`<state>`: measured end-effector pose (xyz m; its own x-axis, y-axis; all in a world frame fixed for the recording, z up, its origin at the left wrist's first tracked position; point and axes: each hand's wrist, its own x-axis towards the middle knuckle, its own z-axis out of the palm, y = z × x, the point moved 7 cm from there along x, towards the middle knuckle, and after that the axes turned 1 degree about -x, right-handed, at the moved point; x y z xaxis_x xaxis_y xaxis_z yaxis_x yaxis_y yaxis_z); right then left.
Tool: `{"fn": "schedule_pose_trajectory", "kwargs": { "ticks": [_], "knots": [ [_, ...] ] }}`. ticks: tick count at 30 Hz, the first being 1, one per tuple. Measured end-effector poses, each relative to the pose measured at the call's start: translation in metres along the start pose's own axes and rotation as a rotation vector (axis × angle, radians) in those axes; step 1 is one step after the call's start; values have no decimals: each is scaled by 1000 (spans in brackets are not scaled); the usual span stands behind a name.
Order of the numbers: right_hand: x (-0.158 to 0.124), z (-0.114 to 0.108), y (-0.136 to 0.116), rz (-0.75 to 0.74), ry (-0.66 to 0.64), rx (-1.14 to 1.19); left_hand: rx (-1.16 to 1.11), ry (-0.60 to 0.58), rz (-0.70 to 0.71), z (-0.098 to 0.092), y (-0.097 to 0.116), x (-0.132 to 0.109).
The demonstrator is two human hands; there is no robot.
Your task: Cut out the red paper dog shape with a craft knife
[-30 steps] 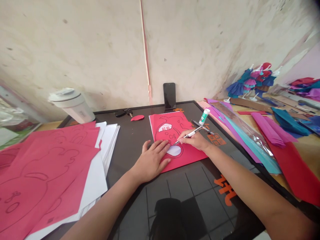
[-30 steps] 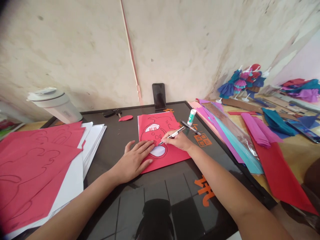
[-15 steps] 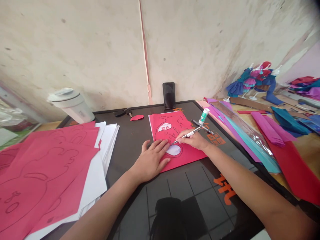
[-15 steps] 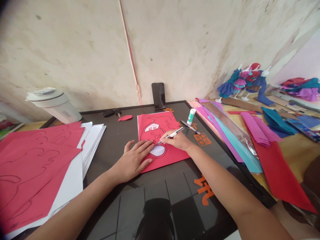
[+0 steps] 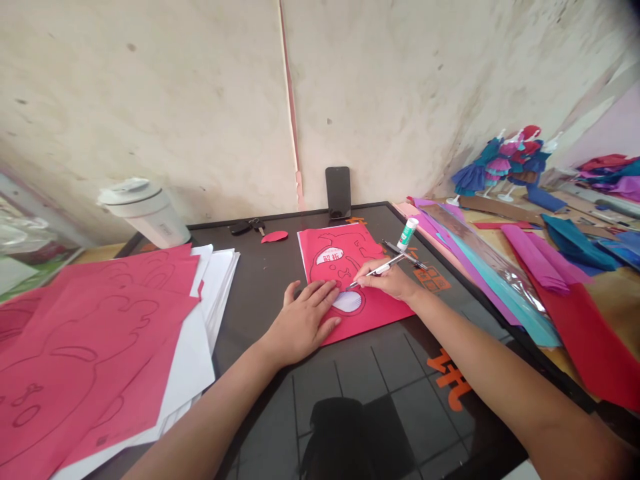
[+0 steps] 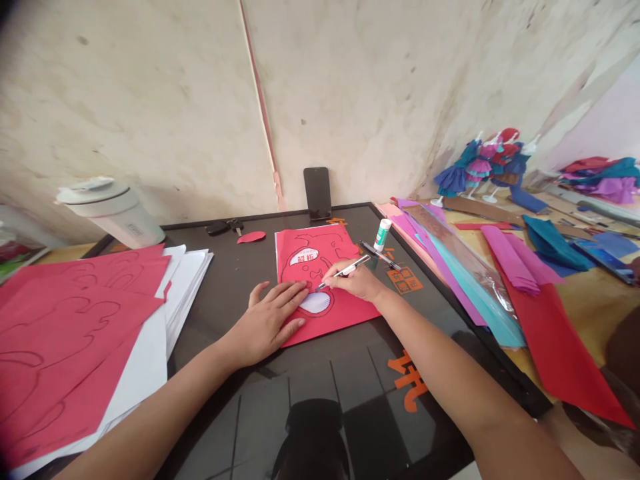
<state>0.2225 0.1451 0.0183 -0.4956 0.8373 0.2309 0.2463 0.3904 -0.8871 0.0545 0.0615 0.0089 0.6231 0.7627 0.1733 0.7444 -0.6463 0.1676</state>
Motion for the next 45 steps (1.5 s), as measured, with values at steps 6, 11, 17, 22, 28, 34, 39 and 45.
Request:
{"fn": "schedule_pose_trajectory", "kwargs": {
  "ticks": [6,11,17,22,28,34,39,45],
  "knots": [
    [-4,3,-11,-64,21,-107,-2,9,6,0,0,0],
    [-9,7,-19,-127,23,-178,-11,4,12,0,0,0],
    [-9,6,-19,-122,-1,-125,-6,-6,-2,0,0,0],
    [-9,3,-16,-97,13,-66,4,-6,-4,1,0,0],
    [-8,-6,-8,-99,118,59,13,-13,-11,3,-1,1],
    [-6,1,-11,-78,39,-38,14,-4,-6,1,0,0],
    [-6,0,-7,-52,61,-1,3,-16,-9,1,0,0],
    [-5,2,-7,-41,38,9,-6,-1,-6,1,0,0]
  ]
}}
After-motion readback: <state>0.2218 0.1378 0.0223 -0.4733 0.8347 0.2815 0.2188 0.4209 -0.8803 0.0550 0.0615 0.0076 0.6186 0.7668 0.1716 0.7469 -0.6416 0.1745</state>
